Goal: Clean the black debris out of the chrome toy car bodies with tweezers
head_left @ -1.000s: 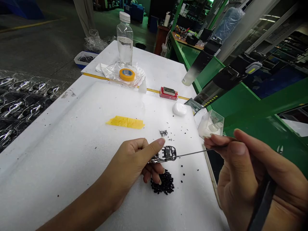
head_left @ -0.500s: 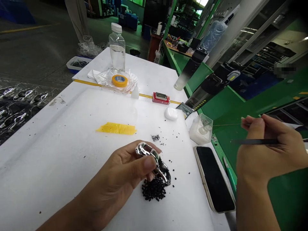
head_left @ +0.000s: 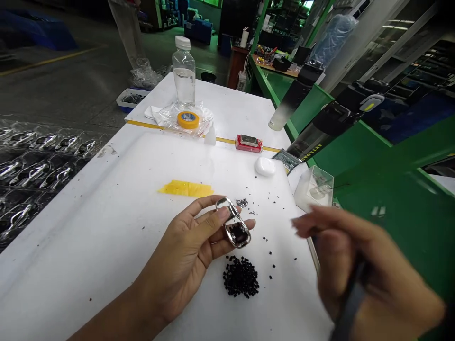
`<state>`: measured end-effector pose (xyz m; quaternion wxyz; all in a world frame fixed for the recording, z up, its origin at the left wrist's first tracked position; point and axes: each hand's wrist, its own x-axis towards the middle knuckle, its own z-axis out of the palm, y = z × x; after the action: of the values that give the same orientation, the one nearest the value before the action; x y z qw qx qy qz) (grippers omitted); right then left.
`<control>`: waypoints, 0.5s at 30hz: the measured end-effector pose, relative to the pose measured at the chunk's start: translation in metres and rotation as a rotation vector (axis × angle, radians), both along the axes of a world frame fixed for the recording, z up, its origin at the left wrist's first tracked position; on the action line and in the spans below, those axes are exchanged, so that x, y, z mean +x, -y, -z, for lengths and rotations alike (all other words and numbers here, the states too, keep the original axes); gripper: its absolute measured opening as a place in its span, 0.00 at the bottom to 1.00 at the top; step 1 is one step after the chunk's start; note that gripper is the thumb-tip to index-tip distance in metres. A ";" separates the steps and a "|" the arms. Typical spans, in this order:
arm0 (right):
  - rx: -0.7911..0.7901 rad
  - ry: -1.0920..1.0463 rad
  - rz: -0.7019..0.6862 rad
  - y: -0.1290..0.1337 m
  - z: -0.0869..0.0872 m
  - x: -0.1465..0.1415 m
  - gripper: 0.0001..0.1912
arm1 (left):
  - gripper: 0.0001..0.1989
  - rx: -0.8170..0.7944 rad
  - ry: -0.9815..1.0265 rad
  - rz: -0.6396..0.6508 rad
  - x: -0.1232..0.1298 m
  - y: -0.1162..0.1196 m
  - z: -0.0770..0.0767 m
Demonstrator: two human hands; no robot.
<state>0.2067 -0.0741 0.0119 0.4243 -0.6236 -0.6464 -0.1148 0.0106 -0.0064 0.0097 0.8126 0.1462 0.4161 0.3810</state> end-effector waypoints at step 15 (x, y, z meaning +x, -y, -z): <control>-0.067 0.153 -0.185 0.009 0.025 -0.045 0.11 | 0.14 -0.018 -0.136 0.154 0.002 0.006 -0.001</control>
<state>0.1614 -0.0831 -0.0131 0.3614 -0.5646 -0.7352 -0.1007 0.0123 -0.0125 0.0103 0.8106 0.1961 0.4612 0.3029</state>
